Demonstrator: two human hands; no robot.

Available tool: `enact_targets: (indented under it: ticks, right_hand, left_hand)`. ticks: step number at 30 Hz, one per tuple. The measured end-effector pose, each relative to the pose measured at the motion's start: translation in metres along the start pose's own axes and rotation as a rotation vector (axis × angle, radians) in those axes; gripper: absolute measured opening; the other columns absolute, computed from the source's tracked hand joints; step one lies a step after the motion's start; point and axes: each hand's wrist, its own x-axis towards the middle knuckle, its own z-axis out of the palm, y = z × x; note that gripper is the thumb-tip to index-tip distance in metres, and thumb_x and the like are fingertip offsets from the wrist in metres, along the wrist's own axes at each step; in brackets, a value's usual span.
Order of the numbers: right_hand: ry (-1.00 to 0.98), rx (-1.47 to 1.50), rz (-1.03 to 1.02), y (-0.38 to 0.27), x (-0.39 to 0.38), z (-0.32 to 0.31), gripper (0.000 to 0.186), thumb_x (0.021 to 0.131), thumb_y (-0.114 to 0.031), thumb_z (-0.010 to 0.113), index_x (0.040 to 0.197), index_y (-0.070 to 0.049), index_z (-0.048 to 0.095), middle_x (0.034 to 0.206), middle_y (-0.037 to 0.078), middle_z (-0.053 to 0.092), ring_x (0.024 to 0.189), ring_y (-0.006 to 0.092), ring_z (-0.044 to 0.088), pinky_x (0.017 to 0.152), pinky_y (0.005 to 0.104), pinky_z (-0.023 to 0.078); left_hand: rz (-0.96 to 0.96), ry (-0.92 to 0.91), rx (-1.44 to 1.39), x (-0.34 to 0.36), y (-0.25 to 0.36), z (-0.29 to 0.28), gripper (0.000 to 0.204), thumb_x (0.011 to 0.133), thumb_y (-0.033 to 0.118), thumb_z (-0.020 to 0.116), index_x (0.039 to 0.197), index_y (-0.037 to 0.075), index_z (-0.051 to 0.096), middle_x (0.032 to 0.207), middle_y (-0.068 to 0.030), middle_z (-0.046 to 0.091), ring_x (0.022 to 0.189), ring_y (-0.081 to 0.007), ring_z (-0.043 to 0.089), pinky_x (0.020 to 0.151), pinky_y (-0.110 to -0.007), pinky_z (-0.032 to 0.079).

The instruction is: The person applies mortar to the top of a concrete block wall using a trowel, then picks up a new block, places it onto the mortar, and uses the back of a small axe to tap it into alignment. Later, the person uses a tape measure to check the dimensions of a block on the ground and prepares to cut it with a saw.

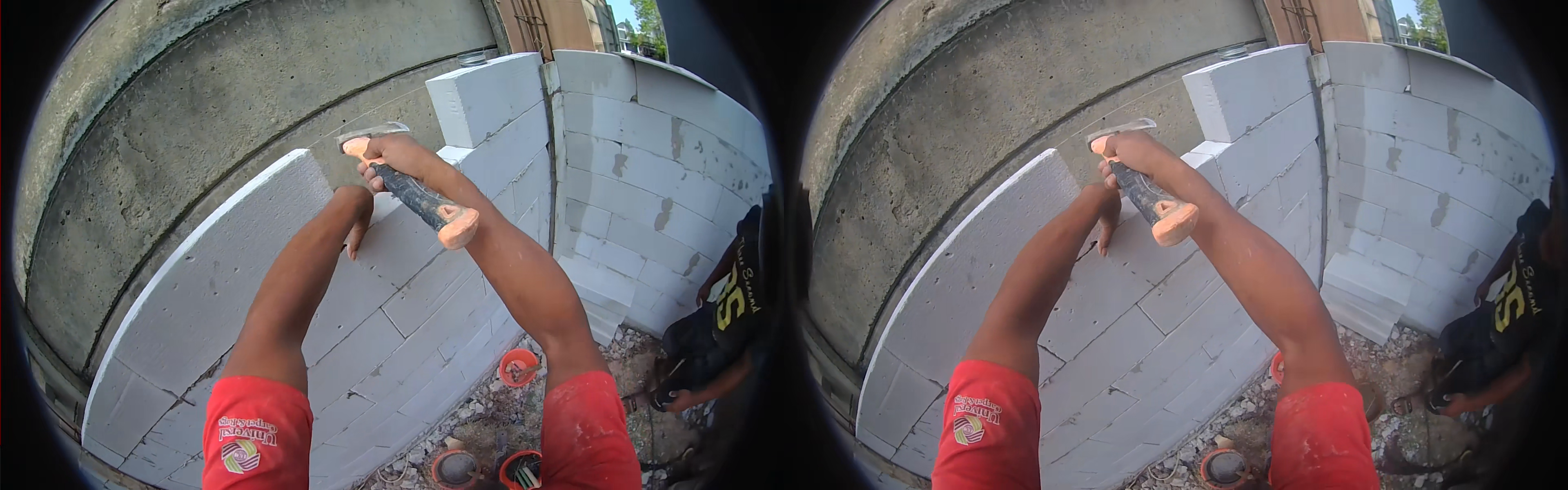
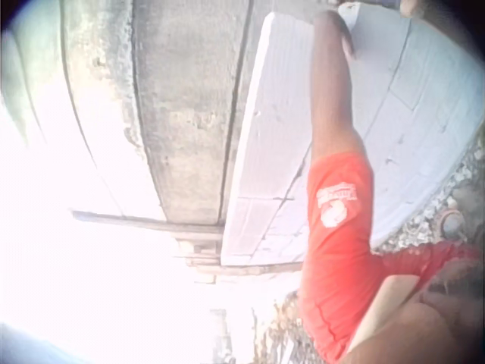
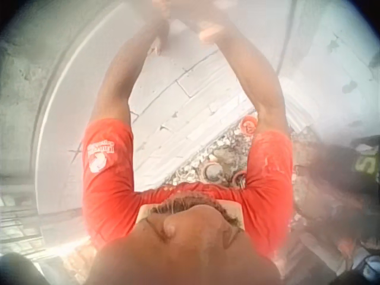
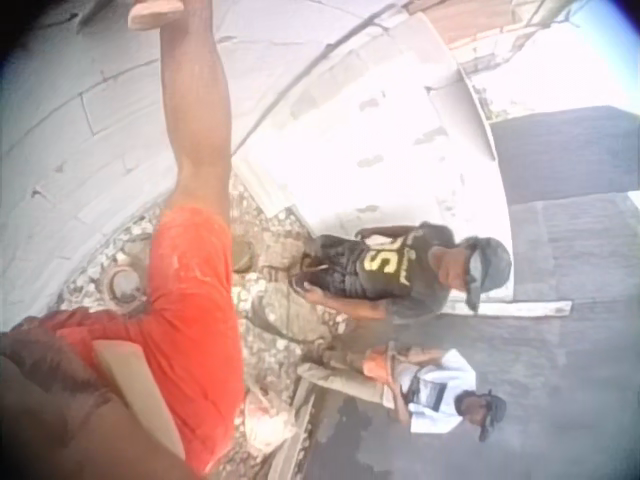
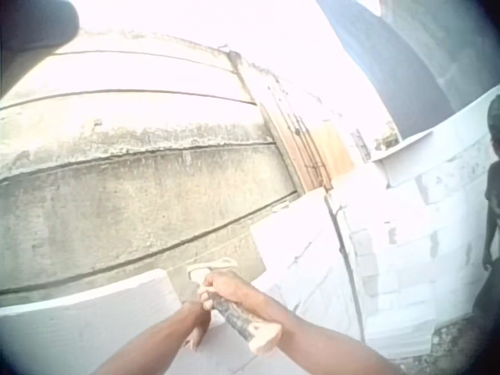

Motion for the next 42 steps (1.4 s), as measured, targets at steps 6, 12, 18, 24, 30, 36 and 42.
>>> enact_targets:
  ticks: [6, 12, 18, 24, 30, 36, 42]
  right_hand:
    - [0.14, -0.04, -0.172, 0.048, -0.132, -0.035, 0.049, 0.092, -0.009, 0.045, 0.139, 0.003, 0.039, 0.088, 0.008, 0.056, 0.059, 0.0099, 0.053, 0.041, 0.0242, 0.046]
    - [0.281, 0.024, -0.127, 0.144, -0.254, -0.027, 0.059, 0.092, -0.009, 0.046, 0.149, -0.002, 0.031, 0.089, 0.008, 0.055, 0.055, 0.0103, 0.052, 0.037, 0.0258, 0.046]
    - [0.235, -0.077, -0.082, 0.128, -0.232, -0.025, 0.06, 0.095, -0.013, 0.049, 0.151, -0.004, 0.029, 0.088, 0.007, 0.054, 0.055, 0.0099, 0.051, 0.042, 0.0277, 0.048]
    - [0.436, -1.133, -1.053, 0.133, -0.105, -0.057, 0.052, 0.099, -0.03, 0.059, 0.138, 0.001, 0.043, 0.086, 0.019, 0.063, 0.066, 0.027, 0.067, 0.057, 0.0358, 0.053]
    - [0.356, -1.481, -1.138, 0.087, -0.008, -0.055, 0.043, 0.093, -0.045, 0.064, 0.093, -0.003, 0.057, 0.067, 0.015, 0.062, 0.061, 0.0332, 0.066, 0.051, 0.0399, 0.052]
    - [0.302, -1.616, -1.288, 0.066, 0.039, -0.075, 0.047, 0.092, -0.053, 0.061, 0.09, -0.006, 0.061, 0.07, 0.01, 0.06, 0.064, 0.0275, 0.064, 0.055, 0.0366, 0.053]
    - [0.255, -1.635, -1.15, 0.069, 0.043, -0.066, 0.049, 0.094, -0.056, 0.055, 0.093, -0.008, 0.063, 0.075, 0.009, 0.062, 0.071, 0.0282, 0.066, 0.06, 0.0382, 0.053]
  left_hand:
    - [0.016, 0.003, 0.001, 0.007, 0.004, 0.01, 0.088, 0.064, 0.059, 0.086, 0.134, 0.012, 0.061, 0.15, -0.0103, 0.048, 0.145, -0.0235, 0.034, 0.119, -0.032, 0.023]
    - [0.017, 0.011, -0.003, 0.01, 0.005, 0.004, 0.085, 0.066, 0.057, 0.084, 0.134, 0.011, 0.061, 0.148, -0.0106, 0.049, 0.144, -0.0241, 0.035, 0.119, -0.033, 0.023]
    - [-0.017, 0.077, 0.048, 0.006, -0.002, 0.002, 0.081, 0.068, 0.054, 0.083, 0.133, 0.011, 0.062, 0.147, -0.0109, 0.05, 0.143, -0.0247, 0.036, 0.119, -0.034, 0.023]
    - [0.004, 0.257, 0.129, -0.002, 0.004, -0.013, 0.078, 0.07, 0.051, 0.082, 0.133, 0.01, 0.062, 0.146, -0.0112, 0.051, 0.143, -0.0253, 0.037, 0.119, -0.035, 0.023]
    - [0.052, 0.359, 0.148, 0.002, 0.005, -0.008, 0.075, 0.072, 0.049, 0.081, 0.132, 0.01, 0.062, 0.145, -0.0115, 0.052, 0.142, -0.0258, 0.038, 0.119, -0.036, 0.023]
    - [0.025, 0.37, 0.152, 0.003, 0.007, -0.006, 0.071, 0.074, 0.046, 0.08, 0.132, 0.009, 0.062, 0.144, -0.0118, 0.053, 0.141, -0.0264, 0.039, 0.119, -0.037, 0.024]
    - [0.02, 0.401, 0.175, 0.009, 0.001, -0.004, 0.068, 0.076, 0.043, 0.079, 0.132, 0.009, 0.062, 0.143, -0.0122, 0.054, 0.141, -0.027, 0.04, 0.119, -0.038, 0.024]
